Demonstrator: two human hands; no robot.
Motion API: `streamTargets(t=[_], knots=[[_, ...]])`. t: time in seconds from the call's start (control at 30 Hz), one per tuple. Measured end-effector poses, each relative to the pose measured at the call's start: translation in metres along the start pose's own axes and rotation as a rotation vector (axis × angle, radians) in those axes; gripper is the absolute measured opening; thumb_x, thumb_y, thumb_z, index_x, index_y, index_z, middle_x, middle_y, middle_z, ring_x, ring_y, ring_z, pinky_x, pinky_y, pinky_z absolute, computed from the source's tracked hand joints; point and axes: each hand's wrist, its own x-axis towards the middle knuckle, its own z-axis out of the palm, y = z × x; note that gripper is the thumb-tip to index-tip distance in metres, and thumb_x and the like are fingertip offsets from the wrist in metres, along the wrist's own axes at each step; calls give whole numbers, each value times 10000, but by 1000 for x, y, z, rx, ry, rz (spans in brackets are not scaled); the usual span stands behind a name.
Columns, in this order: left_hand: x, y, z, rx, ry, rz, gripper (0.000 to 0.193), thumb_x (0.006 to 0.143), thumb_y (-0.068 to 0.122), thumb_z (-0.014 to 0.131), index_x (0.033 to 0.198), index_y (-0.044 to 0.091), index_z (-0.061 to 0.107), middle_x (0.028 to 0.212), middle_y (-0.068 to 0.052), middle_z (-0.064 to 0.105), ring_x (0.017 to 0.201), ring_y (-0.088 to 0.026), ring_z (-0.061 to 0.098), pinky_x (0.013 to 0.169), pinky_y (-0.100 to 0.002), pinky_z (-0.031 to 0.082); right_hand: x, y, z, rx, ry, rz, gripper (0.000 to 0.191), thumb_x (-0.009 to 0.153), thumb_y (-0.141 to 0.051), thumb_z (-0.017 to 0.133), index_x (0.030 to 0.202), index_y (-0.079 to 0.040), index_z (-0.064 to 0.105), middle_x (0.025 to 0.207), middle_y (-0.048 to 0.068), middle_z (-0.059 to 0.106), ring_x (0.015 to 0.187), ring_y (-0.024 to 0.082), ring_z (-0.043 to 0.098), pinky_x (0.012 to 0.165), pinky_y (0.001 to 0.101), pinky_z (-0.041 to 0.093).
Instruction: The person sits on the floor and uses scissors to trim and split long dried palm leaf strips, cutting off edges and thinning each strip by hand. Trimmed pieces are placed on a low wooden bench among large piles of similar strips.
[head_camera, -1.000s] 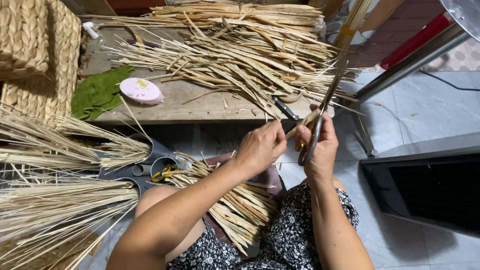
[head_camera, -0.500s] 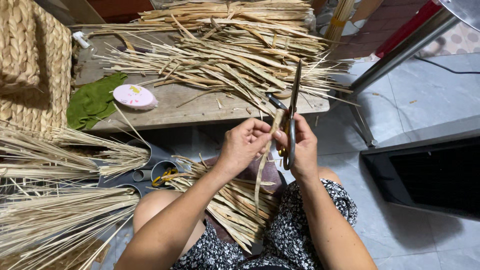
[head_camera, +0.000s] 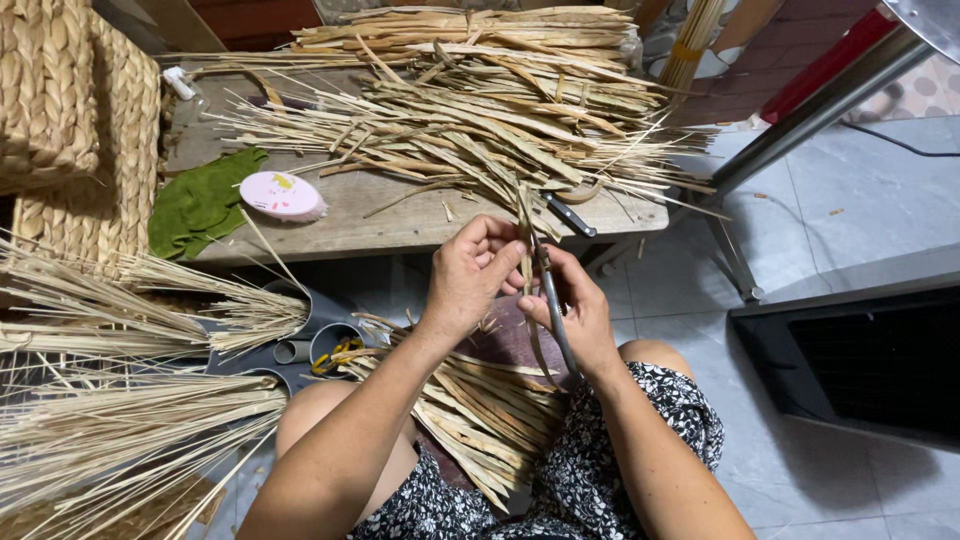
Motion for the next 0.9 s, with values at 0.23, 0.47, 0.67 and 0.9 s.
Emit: streamTargets(t=[0.23,0.47,0.67,0.9], knots=[[0,4,0,7,-14,-9,142,977,106,683,1068,11,632,842,-21,682,673,-51,655,554,-197,556,0,9,1,128,-4,-22,656,851,-133,840,1433,-18,560,1026,-34,613,933,40,563,832,202,497],[-1,4,1,12,-28,-12,138,980,111,687,1061,11,639,833,-24,676,670,-55,656,553,-199,556,-3,10,0,138,40,2,589,843,-101,844,1382,-7,629,860,-54,617,750,21,542,657,176,468],[0,3,0,41,-40,-29,144,977,113,690,1063,6,645,826,-26,676,666,-55,658,549,-198,556,-4,4,2,201,68,57,518,849,-83,820,1331,7,654,922,-35,686,731,19,560,605,180,449],[-1,5,-1,-12,-64,-14,167,986,118,684,1092,-5,646,853,-28,683,683,-55,660,572,-199,560,-1,-3,4,234,74,21,496,862,-56,805,1317,-17,609,1008,-23,656,856,33,589,724,196,493]])
